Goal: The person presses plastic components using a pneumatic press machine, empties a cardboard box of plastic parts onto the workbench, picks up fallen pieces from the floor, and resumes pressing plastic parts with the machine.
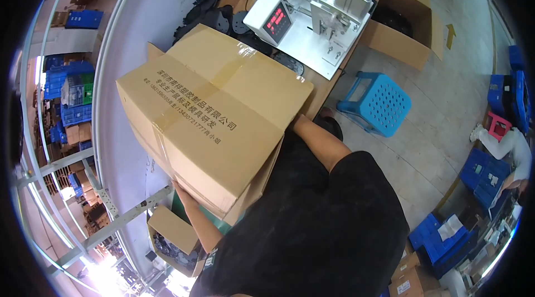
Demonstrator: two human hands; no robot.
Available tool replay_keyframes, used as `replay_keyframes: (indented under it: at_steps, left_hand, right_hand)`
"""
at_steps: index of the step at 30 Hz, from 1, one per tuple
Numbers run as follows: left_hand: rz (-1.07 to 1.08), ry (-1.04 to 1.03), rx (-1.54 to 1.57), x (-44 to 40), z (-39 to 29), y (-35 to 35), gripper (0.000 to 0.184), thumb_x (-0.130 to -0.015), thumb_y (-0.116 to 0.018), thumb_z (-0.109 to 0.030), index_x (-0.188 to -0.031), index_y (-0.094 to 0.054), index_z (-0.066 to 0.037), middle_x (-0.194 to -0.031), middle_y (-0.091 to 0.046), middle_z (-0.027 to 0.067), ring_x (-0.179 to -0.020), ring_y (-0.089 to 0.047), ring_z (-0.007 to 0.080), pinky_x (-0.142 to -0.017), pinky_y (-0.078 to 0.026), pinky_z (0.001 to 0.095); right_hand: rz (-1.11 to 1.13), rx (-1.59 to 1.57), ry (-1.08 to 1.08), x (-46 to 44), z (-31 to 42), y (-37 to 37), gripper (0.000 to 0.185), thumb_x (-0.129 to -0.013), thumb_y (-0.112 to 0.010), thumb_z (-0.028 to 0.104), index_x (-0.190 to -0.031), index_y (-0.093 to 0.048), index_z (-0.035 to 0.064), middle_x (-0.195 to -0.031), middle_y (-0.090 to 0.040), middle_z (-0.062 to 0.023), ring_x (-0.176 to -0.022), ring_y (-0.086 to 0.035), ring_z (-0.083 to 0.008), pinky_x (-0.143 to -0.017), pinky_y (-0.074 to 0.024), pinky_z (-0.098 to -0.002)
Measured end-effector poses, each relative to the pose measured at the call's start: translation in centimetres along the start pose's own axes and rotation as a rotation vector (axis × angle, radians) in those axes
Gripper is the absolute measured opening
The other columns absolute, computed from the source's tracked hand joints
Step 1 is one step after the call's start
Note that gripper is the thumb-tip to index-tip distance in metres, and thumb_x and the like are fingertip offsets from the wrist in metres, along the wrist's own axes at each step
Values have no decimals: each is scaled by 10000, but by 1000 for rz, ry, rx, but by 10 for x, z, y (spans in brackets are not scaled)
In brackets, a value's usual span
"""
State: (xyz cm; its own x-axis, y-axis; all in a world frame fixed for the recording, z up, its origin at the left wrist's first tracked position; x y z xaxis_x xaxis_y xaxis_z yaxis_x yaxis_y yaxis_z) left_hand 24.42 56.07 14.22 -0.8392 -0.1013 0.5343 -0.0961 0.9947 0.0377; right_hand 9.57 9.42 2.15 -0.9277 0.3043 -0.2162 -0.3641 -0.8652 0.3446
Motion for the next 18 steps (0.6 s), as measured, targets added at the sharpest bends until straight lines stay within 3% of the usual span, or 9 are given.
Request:
replay_keyframes:
  at_steps: [5, 11, 14, 16, 17, 18]
  left_hand:
    - [94, 19, 5, 5, 5, 1, 666, -1050, -350, -597, -1516, -433, -129, -1490, -529, 66, -1358, -509, 259, -1124, -439, 407]
    - [129, 35, 0, 0, 14, 8, 737, -1031, -319, -650, -1568, -332, -146, -1543, -464, 85, -1381, -485, 300, -1126, -442, 446]
    - [143, 26, 3, -3, 15, 6, 783, -1018, -299, -684, -1575, -323, -133, -1563, -439, 73, -1402, -461, 274, -1141, -423, 416]
    - [158, 0, 5, -6, 17, 8, 786, -1017, -297, -687, -1578, -314, -137, -1574, -423, 72, -1410, -450, 276, -1147, -415, 420]
    - [160, 6, 9, -7, 18, 10, 786, -1017, -297, -687, -1578, -314, -137, -1574, -423, 72, -1410, -450, 276, -1147, -415, 420]
    - [166, 17, 23, -8, 17, 12, 785, -1016, -302, -687, -1578, -317, -138, -1574, -423, 71, -1414, -444, 276, -1152, -408, 423]
  right_hand:
    - [-24, -19, -99, 0, -5, 9, 600, -798, -762, 351, -1317, -622, 87, -1369, -589, -182, -1331, -480, -402, -1145, -336, -534]
    - [-57, -37, -179, 13, 1, 27, 581, -802, -756, 344, -1306, -630, 83, -1360, -594, -185, -1321, -489, -407, -1141, -340, -531]
    - [-36, 237, -134, 36, 16, 48, 612, -787, -763, 399, -1291, -635, 78, -1344, -609, -182, -1328, -477, -424, -1147, -335, -527]
    - [543, 547, -3, 52, 23, 40, 668, -771, -762, 457, -1308, -632, 82, -1391, -573, -197, -1355, -449, -439, -1167, -313, -524]
    - [547, 552, -7, 53, 17, 36, 668, -771, -762, 457, -1308, -632, 82, -1391, -573, -197, -1355, -449, -439, -1167, -313, -524]
    - [585, 568, 147, 54, 11, 24, 705, -760, -766, 482, -1327, -624, 89, -1418, -549, -203, -1370, -433, -437, -1176, -298, -527]
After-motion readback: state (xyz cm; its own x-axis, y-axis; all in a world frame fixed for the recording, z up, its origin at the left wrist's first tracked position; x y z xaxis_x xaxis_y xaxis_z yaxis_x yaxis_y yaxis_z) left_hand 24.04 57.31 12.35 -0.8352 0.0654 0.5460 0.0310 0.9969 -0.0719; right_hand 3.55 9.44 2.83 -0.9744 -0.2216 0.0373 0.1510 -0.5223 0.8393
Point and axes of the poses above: each hand's wrist, its own x-axis away from the middle knuckle, its own y-axis out of the back of the hand, z = x × y, the point moved 3 cm from there along -x, towards the middle knuckle
